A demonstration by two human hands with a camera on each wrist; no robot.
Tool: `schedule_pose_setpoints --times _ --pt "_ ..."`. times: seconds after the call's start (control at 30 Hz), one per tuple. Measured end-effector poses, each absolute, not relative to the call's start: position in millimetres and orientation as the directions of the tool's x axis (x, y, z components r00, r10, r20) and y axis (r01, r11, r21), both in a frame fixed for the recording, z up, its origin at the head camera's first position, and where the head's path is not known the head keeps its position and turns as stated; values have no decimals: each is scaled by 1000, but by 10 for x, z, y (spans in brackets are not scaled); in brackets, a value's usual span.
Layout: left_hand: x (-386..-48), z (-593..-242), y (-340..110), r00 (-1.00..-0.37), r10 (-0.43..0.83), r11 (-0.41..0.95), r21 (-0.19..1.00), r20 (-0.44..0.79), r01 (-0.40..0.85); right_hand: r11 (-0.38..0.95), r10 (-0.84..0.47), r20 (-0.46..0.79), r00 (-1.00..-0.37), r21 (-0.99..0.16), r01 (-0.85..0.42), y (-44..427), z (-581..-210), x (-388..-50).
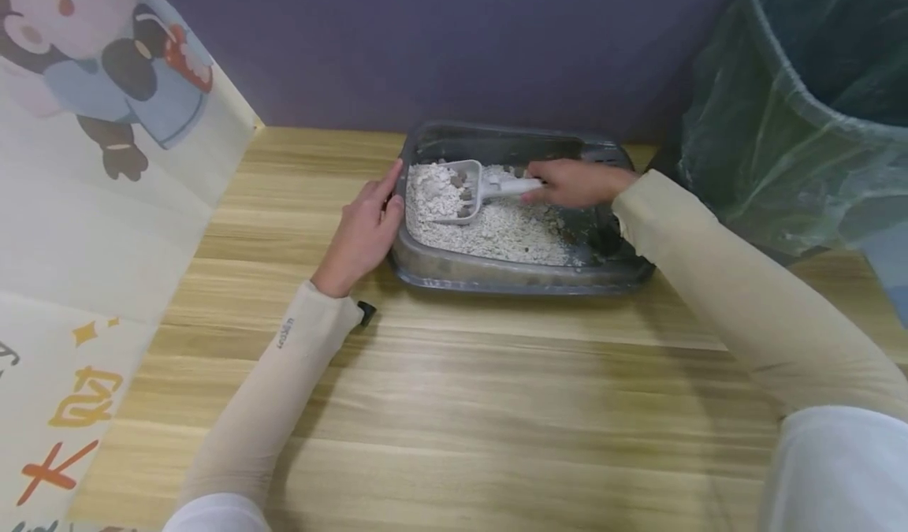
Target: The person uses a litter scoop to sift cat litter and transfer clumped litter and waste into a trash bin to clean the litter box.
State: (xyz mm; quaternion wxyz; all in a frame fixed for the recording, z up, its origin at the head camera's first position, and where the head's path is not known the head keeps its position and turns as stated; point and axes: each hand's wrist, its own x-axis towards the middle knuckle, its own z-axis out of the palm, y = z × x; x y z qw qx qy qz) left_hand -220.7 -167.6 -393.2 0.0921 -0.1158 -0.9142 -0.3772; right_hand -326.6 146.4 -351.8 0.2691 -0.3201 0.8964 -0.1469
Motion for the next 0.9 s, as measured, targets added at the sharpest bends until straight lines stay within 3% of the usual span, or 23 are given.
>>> schedule_pose_setpoints --times 0.43,0.7,0.9 --pt "-2197 -3950 -1673 -961 125 678 686 246 264 768 -608 -245 -756 -425 -480 1914 -3280 -2810" --pt "-2193 -3954 -1690 -958 124 678 683 258 272 739 -529 -28 -848 -507 -444 2063 -3490 -2496" --pt "-2206 -3977 -1674 -954 126 661 695 272 285 706 -458 93 -884 -566 -426 2043 -3702 -2371"
